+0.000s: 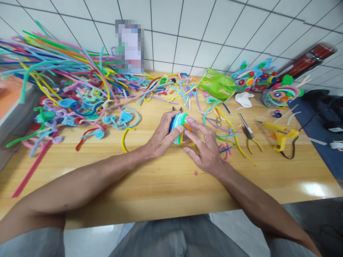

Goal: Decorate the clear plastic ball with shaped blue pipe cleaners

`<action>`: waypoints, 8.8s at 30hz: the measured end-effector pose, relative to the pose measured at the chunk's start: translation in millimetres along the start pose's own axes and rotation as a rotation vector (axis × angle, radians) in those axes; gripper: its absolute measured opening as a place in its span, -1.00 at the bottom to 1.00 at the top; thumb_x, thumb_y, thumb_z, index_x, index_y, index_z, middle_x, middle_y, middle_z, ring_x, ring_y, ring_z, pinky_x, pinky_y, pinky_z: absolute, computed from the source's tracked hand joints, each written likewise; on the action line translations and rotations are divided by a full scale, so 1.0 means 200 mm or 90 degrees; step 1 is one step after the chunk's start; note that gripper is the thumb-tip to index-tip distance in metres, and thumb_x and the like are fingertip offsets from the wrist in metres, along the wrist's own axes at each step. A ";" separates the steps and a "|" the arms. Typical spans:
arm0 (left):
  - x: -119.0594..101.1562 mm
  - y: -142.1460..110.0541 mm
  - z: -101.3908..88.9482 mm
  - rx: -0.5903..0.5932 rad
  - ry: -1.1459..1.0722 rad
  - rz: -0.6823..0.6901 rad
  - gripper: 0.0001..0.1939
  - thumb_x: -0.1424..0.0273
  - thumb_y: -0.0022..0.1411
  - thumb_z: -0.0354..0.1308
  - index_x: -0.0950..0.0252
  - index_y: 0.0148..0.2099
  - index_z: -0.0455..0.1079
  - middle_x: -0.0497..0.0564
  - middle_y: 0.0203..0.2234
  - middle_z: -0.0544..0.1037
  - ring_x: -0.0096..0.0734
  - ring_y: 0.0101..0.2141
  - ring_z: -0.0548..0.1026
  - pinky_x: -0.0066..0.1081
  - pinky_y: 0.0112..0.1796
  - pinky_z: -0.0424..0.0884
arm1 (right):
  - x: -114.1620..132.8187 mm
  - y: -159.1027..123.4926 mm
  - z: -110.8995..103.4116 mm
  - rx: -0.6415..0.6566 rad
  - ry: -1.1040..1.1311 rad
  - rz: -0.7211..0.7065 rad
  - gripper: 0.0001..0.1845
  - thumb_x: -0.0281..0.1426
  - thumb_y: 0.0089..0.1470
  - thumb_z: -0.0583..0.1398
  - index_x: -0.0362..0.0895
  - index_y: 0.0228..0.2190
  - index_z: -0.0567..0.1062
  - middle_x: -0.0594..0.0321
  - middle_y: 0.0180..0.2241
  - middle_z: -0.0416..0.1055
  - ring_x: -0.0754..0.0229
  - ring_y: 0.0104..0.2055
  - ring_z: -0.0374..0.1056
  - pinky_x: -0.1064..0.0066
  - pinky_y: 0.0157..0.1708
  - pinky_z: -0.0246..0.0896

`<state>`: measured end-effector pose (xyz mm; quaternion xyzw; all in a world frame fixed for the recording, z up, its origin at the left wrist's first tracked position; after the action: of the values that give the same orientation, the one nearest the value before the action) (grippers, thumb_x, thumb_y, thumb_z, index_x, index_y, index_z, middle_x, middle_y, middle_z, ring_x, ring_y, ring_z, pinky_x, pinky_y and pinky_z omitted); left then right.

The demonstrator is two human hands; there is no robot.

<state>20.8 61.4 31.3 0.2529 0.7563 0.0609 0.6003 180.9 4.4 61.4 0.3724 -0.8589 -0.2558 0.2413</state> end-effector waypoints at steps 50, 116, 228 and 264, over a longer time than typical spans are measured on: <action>0.03 -0.03 0.06 -0.030 -0.144 -0.102 -0.46 0.03 0.43 0.18 0.12 0.31 0.20 0.13 0.26 0.35 -0.07 0.30 0.32 -0.01 0.34 0.26 | -0.16 -0.06 0.12 -0.023 0.234 0.218 -0.05 -0.17 0.22 0.33 -0.04 0.44 0.01 -0.15 0.42 0.16 -0.17 0.46 0.18 -0.20 0.35 0.30; -0.04 0.07 0.05 0.058 -0.609 -0.470 -0.60 0.55 -0.04 0.30 0.20 -0.09 0.56 -0.03 -0.14 0.67 -0.19 -0.09 0.60 -0.18 0.03 0.48 | -0.15 -0.07 0.01 0.051 0.086 0.107 0.21 -0.16 0.10 0.40 0.04 0.51 -0.17 -0.10 0.44 0.18 -0.35 0.45 0.19 -0.36 0.35 0.24; -0.01 -0.03 0.00 0.041 0.114 0.148 -0.12 0.06 0.36 0.29 0.12 0.54 -0.03 0.32 0.38 0.21 0.17 0.40 0.19 0.25 0.35 0.22 | -0.18 -0.01 0.08 0.024 0.205 0.177 -0.11 -0.17 0.26 0.33 0.04 0.45 0.06 -0.04 0.41 0.26 -0.17 0.47 0.18 -0.24 0.41 0.21; 0.21 -0.01 -0.01 0.021 0.000 -0.007 0.10 0.06 -0.08 0.62 0.18 0.33 0.05 0.28 0.20 0.36 0.06 0.19 0.48 0.05 0.19 0.46 | -0.31 -0.10 0.13 -0.017 0.341 0.302 -0.15 -0.26 0.18 0.36 -0.02 0.39 0.19 -0.09 0.38 0.29 -0.14 0.37 0.33 -0.11 0.32 0.36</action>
<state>11.4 78.4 -5.6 0.2583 0.7588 0.0453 0.5962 213.3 47.3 15.5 0.2131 -0.8244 -0.0970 0.5153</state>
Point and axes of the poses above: each hand's wrist, its own y-axis towards the middle knuckle, its own z-axis out of the palm, x = y × z, the point moved 7 cm from there along y, towards the middle knuckle
